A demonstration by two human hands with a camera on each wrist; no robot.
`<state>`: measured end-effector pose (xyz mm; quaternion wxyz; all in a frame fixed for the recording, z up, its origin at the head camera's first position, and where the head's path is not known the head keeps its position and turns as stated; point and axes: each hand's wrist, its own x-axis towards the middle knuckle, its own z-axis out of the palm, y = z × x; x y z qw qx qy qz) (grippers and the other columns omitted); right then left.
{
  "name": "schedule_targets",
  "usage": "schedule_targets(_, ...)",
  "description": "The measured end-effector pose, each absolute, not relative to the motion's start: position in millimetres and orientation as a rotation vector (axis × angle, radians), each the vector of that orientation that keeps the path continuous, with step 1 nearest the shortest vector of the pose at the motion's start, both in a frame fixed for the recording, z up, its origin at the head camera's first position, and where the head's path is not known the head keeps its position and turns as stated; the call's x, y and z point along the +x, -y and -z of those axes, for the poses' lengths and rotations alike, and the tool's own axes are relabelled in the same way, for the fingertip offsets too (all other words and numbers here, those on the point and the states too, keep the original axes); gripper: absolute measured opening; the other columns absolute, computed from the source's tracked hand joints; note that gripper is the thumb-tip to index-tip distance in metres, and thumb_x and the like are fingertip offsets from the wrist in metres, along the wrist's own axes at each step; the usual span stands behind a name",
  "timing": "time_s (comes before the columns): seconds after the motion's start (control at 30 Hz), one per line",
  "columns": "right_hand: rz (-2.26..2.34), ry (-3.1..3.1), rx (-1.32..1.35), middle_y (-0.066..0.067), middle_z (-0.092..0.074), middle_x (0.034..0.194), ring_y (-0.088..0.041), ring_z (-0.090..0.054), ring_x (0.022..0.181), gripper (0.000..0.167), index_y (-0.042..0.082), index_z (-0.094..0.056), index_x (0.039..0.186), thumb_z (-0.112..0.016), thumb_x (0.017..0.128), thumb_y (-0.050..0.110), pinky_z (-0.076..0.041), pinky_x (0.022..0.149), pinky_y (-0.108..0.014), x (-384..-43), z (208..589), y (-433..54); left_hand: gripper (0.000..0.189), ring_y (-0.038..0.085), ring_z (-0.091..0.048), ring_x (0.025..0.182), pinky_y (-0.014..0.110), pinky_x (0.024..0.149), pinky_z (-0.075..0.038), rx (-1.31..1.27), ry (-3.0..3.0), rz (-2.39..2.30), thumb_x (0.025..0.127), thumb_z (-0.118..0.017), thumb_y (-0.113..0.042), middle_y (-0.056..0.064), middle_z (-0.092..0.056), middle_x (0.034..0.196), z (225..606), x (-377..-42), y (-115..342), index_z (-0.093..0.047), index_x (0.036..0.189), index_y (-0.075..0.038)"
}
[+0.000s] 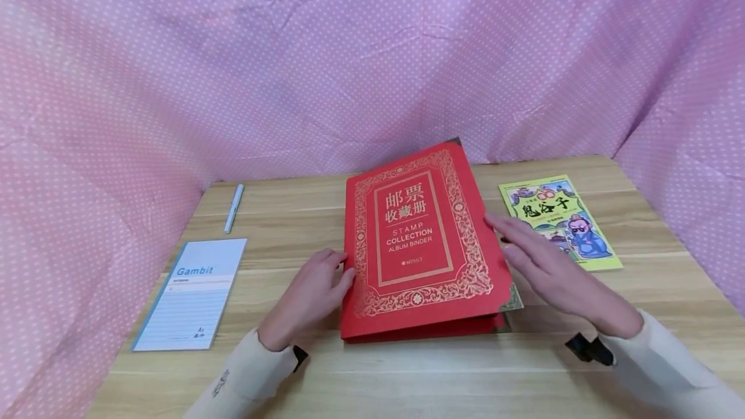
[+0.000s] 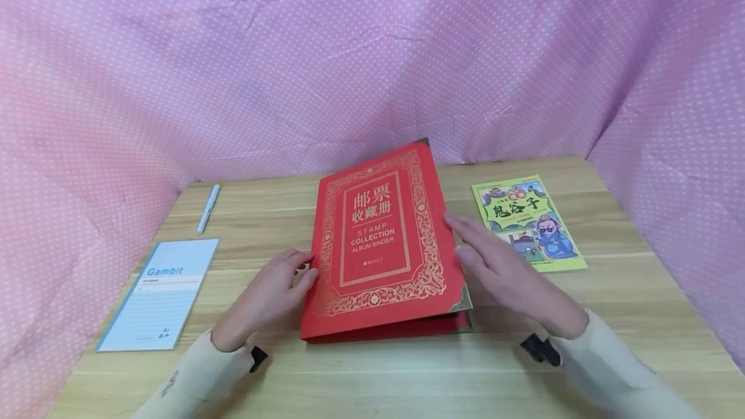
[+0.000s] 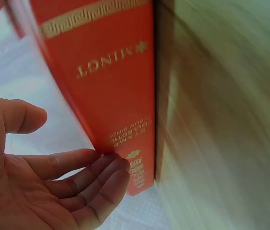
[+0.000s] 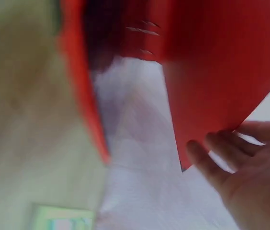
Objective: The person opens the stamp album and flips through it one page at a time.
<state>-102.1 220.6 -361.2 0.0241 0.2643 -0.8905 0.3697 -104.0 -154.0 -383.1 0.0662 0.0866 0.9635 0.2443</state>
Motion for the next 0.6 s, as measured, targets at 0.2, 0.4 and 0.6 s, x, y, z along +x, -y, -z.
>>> schedule_targets(0.2,-1.270,2.433,1.060,-0.006,-0.034,0.149,-0.021,-0.038,0.130,0.052,0.012,-0.033,0.148,-0.045,0.097,0.007,-0.027,0.105,-0.025,-114,331,-207,0.048,0.017,-0.050,0.108,0.040,0.083,-0.052,0.318,-2.849,-0.767,0.090,-0.063,-0.038,0.002,-0.053,0.123,370,-108,148,-0.055,0.131,-0.015)
schedule_targets(0.4,-1.368,2.383,1.176,0.000,-0.030,0.150,-0.022,-0.040,0.126,0.059,0.016,-0.022,0.151,-0.046,0.098,0.020,-0.039,0.096,-0.033,-117,315,-175,0.053,0.018,-0.042,0.119,0.043,0.094,-0.043,0.612,-2.970,-0.903,0.097,-0.049,-0.041,0.002,-0.044,0.133,321,-107,145,-0.040,0.142,-0.015)
schedule_targets(0.6,-1.382,2.213,1.292,-0.008,-0.026,0.152,-0.028,-0.031,0.133,0.070,0.006,-0.020,0.151,-0.040,0.098,0.048,-0.034,0.104,-0.037,-122,310,-143,0.053,0.015,-0.036,0.127,0.040,0.100,-0.038,1.132,-3.037,-1.027,0.097,-0.051,-0.031,-0.001,-0.037,0.141,271,-101,132,-0.035,0.146,-0.018)
